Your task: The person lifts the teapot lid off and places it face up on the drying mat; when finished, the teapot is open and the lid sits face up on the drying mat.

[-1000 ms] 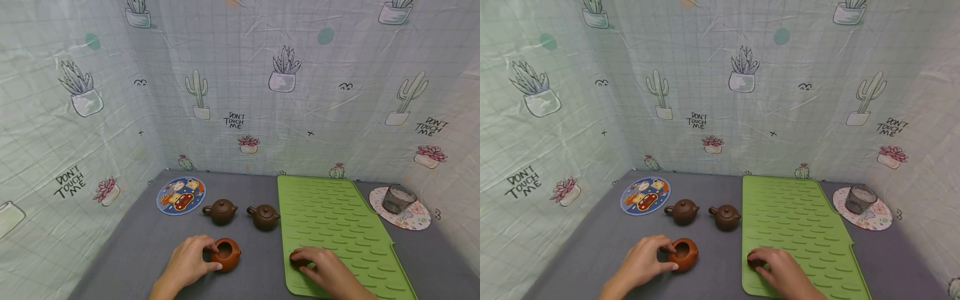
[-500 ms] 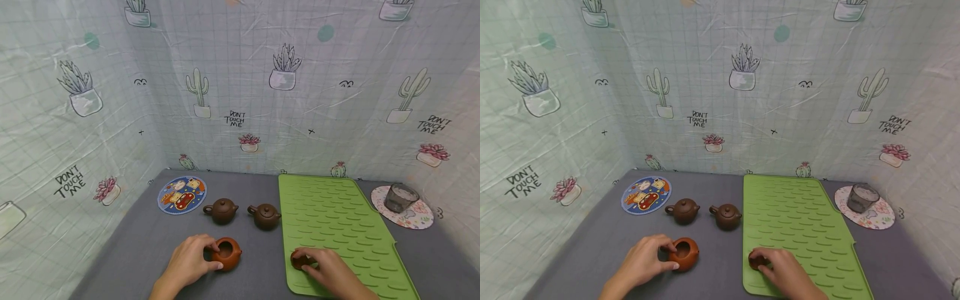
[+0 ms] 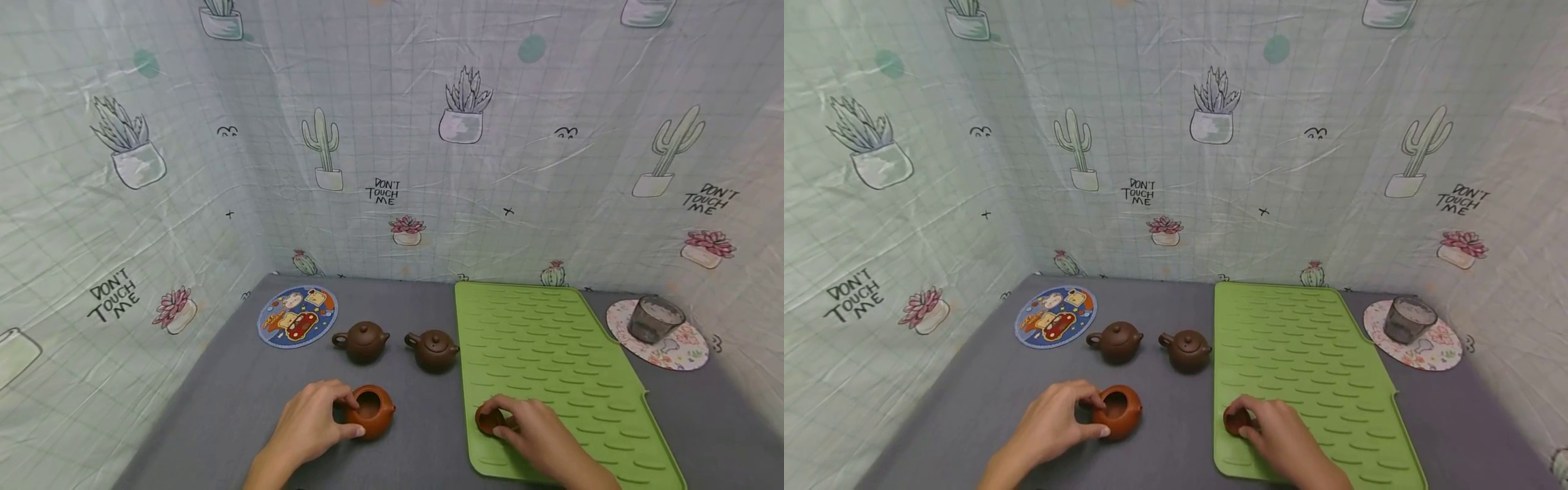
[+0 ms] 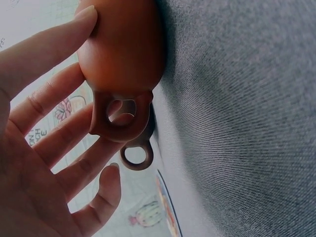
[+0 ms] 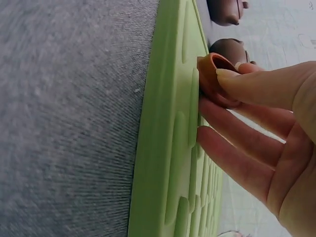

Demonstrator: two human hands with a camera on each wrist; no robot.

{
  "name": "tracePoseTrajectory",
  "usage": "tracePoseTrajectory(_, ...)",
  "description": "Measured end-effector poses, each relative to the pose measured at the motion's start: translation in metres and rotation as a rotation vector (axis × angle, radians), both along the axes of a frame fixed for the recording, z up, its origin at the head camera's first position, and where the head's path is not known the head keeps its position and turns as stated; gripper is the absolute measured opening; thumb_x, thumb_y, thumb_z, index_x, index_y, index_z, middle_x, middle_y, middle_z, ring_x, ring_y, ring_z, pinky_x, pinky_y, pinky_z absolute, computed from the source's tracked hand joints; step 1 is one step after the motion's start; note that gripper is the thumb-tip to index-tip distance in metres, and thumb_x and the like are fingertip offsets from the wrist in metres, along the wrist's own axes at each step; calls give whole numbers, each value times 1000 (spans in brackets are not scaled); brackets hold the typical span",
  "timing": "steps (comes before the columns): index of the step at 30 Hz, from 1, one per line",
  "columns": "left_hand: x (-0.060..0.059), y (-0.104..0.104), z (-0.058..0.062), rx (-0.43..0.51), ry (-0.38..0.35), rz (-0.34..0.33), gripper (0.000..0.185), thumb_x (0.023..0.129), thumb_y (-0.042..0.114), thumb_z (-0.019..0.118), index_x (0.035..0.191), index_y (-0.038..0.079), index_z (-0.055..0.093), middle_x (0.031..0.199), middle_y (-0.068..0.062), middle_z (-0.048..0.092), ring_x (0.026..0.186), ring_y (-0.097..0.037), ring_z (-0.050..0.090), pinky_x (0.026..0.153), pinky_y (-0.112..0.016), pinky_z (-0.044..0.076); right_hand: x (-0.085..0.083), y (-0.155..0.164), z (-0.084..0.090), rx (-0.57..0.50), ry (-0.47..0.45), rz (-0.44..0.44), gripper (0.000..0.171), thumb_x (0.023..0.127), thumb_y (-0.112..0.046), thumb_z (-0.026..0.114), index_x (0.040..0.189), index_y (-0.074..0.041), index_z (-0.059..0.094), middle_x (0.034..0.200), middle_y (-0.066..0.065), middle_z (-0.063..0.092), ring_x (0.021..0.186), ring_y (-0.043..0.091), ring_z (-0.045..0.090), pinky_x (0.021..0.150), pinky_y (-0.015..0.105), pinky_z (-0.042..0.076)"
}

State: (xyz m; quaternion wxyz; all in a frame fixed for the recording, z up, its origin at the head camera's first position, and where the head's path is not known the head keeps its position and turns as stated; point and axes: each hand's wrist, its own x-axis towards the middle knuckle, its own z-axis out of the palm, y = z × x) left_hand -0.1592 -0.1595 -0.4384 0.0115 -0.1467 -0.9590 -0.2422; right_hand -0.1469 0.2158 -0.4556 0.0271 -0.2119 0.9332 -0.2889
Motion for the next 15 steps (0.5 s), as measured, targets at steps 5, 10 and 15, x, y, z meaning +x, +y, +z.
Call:
tracePoseTrajectory(5,0,0,1,-3,-8,-3,29,66,42,94,83,38,71,89,23,66,83,-3,61,68,-27,48,-1,0,1,5,14,2,29,82,-11,82,105,-25,72,99,-12,76,87,5,72,72,26,55)
tracePoseTrajectory(10,-1,0,1,-6,4,-3,29,66,42,94,83,38,71,89,23,66,83,-2,61,68,-26,48,-1,2,0,-11,24,13,28,82,-10,82,105,-23,72,99,-11,77,87,5,72,74,26,56)
tracePoseTrajectory(15,-1,0,1,-6,6,3,29,66,42,94,83,37,71,88,23,65,82,-2,61,67,-26,47,-2,1,0,-6,18,3,28,81,-11,82,103,-24,71,99,-10,76,87,7,73,73,26,56)
